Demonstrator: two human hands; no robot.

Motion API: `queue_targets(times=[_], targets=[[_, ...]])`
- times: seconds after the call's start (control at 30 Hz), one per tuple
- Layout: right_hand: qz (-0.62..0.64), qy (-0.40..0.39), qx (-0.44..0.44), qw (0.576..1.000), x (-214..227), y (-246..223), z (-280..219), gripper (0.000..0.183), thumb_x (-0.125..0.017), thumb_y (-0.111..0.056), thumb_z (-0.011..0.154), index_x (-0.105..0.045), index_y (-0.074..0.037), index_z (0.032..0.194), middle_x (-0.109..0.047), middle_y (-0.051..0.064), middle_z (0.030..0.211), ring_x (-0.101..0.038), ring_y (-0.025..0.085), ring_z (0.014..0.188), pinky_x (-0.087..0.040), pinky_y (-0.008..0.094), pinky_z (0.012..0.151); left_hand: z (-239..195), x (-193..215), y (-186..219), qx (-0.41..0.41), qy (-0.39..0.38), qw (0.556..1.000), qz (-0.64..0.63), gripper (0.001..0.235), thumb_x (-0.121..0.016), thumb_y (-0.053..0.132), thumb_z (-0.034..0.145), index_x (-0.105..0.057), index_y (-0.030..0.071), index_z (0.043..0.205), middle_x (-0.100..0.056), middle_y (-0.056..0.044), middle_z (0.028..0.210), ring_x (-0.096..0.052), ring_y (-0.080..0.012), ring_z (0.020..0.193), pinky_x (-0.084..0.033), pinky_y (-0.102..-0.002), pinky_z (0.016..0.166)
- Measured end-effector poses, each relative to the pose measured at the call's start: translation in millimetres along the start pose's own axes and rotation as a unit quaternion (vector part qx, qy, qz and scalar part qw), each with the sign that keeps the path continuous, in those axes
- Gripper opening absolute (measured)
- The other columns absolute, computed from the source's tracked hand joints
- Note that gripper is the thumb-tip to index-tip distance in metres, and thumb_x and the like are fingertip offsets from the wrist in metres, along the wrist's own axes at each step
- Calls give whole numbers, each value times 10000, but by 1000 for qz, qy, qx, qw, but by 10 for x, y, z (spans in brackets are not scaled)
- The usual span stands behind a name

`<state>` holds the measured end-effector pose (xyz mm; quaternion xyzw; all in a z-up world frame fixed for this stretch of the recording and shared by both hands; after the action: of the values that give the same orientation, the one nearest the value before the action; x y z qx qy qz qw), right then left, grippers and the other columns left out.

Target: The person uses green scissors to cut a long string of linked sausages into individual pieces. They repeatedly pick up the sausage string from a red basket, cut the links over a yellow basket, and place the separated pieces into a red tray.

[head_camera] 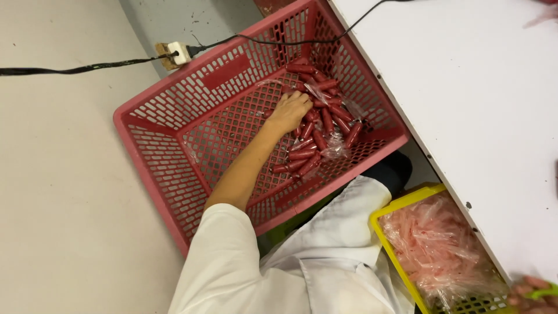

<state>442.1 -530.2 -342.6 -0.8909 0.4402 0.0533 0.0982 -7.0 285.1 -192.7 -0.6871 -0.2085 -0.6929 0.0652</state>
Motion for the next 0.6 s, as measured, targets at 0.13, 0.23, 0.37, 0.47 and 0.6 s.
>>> queue_targets(times=[0.13, 0.23, 0.37, 0.47, 0.6], targets=[[-39, -508, 46, 859, -1775, -666, -828, 709, -258, -629, 1103, -396, -68, 1515, -524, 326, 1468, -573, 634, 1246, -495, 539, 846, -216, -158, -42, 8, -70, 997, -38, 456, -606, -125, 795, -642, 37, 1219, -574, -79, 1132, -514, -292, 1086, -449, -524, 901], [-65, -536, 118, 833, -2091, -876, -985, 636, -221, -505, 1175, -287, 14, 1536, -474, 433, 1441, -529, 657, 1233, -590, 542, 940, -348, -315, 6, -14, -80, 997, -1, 704, -769, -34, 709, -507, 94, 1350, -551, -73, 1278, -439, -301, 1257, -443, -628, 958], [-30, -311, 306, 900, -2636, -531, -1289, 561, -421, -450, 1126, -327, -130, 1577, -543, 171, 1477, -541, 323, 1212, -420, 399, 919, -443, 139, 110, 4, 1, 997, 71, 432, -724, -40, 800, -670, 110, 1202, -670, -66, 1124, -574, -281, 1118, -337, -671, 1098], [-31, 53, 545, 836, -2499, -429, -1681, 560, -633, -519, 1099, -502, -298, 1597, -709, -13, 1334, -720, 55, 983, -612, 182, 723, -549, 203, -67, 81, 16, 997, 11, 323, -688, 79, 835, -681, 91, 1157, -687, -83, 1100, -613, -265, 1086, -356, -612, 1100], [63, 74, 544, 834, -2752, -454, -1790, 571, -693, -468, 941, -584, -346, 1488, -714, -67, 1279, -630, 36, 1015, -530, 155, 784, -638, 308, -376, 331, 81, 897, -283, 165, -702, 182, 904, -623, 115, 1033, -625, -7, 890, -659, -153, 760, -643, -314, 783]])
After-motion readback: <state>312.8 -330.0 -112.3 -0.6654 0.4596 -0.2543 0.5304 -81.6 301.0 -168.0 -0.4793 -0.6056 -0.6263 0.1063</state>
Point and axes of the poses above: each hand's wrist, its own z-axis towards the middle knuckle, its own x-axis out of the back of the hand, y = z × x, the point moved 8 cm from there along z, towards the middle knuckle
